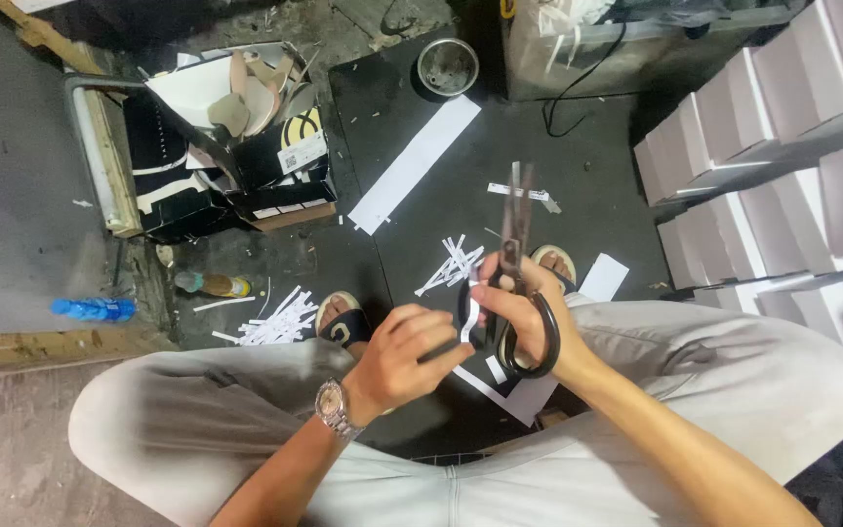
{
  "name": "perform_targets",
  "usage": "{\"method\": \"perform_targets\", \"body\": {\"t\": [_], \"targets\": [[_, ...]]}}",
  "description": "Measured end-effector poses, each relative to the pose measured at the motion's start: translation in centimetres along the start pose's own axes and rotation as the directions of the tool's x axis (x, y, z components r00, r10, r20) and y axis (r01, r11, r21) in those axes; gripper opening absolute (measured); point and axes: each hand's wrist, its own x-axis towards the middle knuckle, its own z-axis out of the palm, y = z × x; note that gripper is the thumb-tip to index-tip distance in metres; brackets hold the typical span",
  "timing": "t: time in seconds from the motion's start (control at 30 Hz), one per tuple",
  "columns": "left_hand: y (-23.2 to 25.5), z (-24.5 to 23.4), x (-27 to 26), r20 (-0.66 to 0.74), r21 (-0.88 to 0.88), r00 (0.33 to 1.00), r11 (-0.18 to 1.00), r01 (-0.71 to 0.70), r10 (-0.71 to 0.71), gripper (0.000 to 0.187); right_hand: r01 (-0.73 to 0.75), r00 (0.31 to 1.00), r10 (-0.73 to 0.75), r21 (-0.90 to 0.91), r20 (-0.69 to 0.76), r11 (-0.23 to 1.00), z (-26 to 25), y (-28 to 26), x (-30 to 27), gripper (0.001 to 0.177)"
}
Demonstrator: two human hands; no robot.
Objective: Cutting thin white strips into smaller pieces using scissors
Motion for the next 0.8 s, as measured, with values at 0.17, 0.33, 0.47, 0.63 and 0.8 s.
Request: {"method": "perform_targets", "body": {"t": [0.17,0.33,0.47,0.63,0.8], "targets": [[0.3,-0.4,1.4,0.245,-0.725,0.677,0.332,0.603,-0.694,0.047,0.197,0.98,-0.199,-0.13,-0.001,0.972,-0.1,-0.6,0.1,0.024],[0.0,-0.8,4.0,0.402,-0.717,0.442,0.024,0.696,-0.802,0.039,0.305,0.951,-0.285,-0.207,0.123,0.929,-0.7,0.1,-0.3,0.019],[0.2,-0.6,4.1,0.396,-0.636,0.403,0.07,0.769,-0.825,0.024,0.355,0.93,-0.31,-0.274,0.195,0.894,-0.9,0.3,-0.5,0.015],[0.1,0.4,3.4,0.429,-0.663,0.391,0.01,0.748,-0.815,0.016,0.36,0.929,-0.311,-0.286,0.203,0.888,-1.2,1.5,-0.8,0.017],[0.2,0.6,3.5,0.451,-0.663,0.34,-0.055,0.747,-0.825,0.02,0.373,0.922,-0.302,-0.343,0.243,0.862,-1.3,1.5,-1.2,0.019]]}}
